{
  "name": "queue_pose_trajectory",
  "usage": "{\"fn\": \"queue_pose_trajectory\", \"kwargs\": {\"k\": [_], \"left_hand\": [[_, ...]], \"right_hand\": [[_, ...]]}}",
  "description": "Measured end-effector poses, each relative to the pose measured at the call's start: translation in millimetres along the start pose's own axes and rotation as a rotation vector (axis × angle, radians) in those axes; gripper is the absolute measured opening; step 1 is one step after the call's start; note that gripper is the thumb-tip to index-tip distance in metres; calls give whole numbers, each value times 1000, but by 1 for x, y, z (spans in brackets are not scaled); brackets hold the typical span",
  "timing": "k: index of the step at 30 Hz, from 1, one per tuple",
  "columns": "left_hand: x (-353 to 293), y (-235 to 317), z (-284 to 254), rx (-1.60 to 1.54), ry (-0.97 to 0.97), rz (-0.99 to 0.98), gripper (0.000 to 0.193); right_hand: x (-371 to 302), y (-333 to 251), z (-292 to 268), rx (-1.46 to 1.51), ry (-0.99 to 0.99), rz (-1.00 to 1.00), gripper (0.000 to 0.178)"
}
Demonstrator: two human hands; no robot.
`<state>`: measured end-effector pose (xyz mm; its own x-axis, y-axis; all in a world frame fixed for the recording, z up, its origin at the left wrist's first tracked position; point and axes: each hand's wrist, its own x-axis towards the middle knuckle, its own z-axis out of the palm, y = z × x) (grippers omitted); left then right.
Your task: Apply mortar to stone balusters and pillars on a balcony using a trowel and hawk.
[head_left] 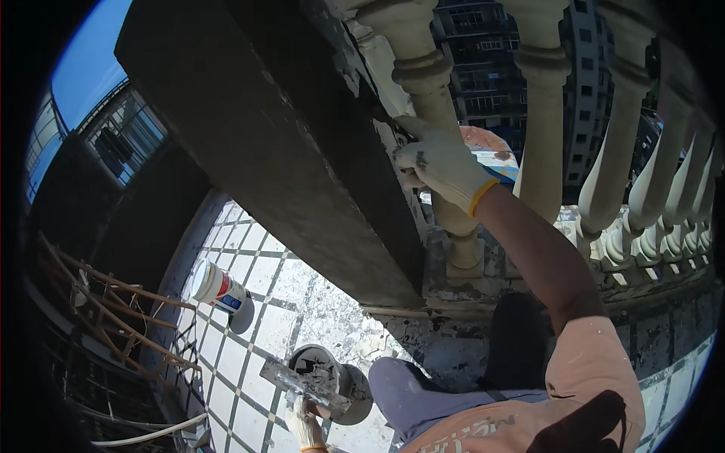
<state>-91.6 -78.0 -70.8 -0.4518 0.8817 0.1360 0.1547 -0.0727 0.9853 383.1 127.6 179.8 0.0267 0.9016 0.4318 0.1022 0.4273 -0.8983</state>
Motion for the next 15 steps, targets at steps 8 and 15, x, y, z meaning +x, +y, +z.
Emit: {"fn": "queue_pose_trajectory", "kwargs": {"k": [8, 15], "left_hand": [[-3, -5, -1, -213, 92, -212, 19], [-6, -13, 3, -289, 105, -308, 20]], "right_hand": [[103, -34, -13, -757, -16, -506, 23], [161, -52, -45, -1435, -56, -914, 16]]}}
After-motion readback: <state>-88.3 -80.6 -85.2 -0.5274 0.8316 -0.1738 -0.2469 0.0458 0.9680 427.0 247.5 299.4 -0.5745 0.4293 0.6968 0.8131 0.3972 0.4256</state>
